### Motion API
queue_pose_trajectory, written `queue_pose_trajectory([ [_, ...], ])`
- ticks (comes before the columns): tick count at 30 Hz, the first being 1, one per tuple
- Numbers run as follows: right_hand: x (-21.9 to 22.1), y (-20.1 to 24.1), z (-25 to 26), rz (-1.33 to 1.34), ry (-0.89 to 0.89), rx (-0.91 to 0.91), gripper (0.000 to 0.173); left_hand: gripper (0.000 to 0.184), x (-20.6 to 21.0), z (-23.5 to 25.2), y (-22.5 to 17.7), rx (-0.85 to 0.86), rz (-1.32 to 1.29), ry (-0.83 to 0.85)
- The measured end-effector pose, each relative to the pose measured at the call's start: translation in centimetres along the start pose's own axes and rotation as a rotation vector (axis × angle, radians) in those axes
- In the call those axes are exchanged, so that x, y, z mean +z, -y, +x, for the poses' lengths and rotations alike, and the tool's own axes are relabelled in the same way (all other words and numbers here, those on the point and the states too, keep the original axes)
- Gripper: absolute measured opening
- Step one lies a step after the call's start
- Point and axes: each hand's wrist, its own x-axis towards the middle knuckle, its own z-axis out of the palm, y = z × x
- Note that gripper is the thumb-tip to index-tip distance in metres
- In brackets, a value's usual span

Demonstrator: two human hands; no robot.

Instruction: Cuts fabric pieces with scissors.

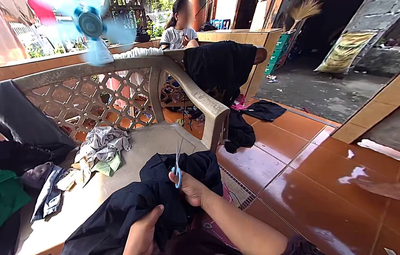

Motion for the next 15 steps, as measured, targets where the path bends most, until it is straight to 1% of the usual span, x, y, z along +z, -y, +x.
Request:
queue_pose_trajectory([
  [2, 1.4, -0.7, 0.8, 0.149, -0.019, 0.076, 0.012, 0.012, -0.3, 0.7, 0.3, -0.058, 0.043, -0.011],
  [4, 2.7, -0.1, 3.0, 0.185, -0.128, 0.116, 0.018, 0.013, -0.9, 2.4, -0.5, -0.098, 0.028, -0.109],
  [6, 4.7, 2.1, 6.4, 0.144, -0.298, 0.101, 0.027, 0.022, -1.6, 5.3, -3.0, -0.144, -0.035, -0.232],
  [8, 8.4, 5.6, 9.4, 0.126, -0.444, 0.052, 0.029, 0.023, -1.8, 8.5, -6.7, -0.148, -0.135, -0.341],
  [9, 10.6, 7.7, 10.4, 0.120, -0.462, 0.009, 0.029, 0.021, -1.6, 9.6, -9.0, -0.099, -0.189, -0.378],
  [10, 12.8, 9.9, 11.1, 0.107, -0.431, -0.076, 0.027, 0.019, -1.4, 10.4, -11.7, -0.012, -0.242, -0.402],
  [11, 14.8, 12.0, 11.7, 0.066, -0.356, -0.209, 0.024, 0.017, -1.1, 10.5, -14.5, 0.106, -0.291, -0.399],
  [13, 17.4, 16.0, 12.6, -0.027, -0.136, -0.563, 0.016, 0.009, -1.3, 9.9, -18.8, 0.405, -0.369, -0.322],
  [14, 18.2, 17.8, 12.7, -0.043, -0.023, -0.726, 0.014, 0.012, -1.6, 9.2, -20.1, 0.547, -0.416, -0.255],
  [15, 18.5, 19.3, 12.4, -0.047, 0.063, -0.841, 0.017, 0.016, -1.9, 8.5, -20.8, 0.654, -0.442, -0.168],
])
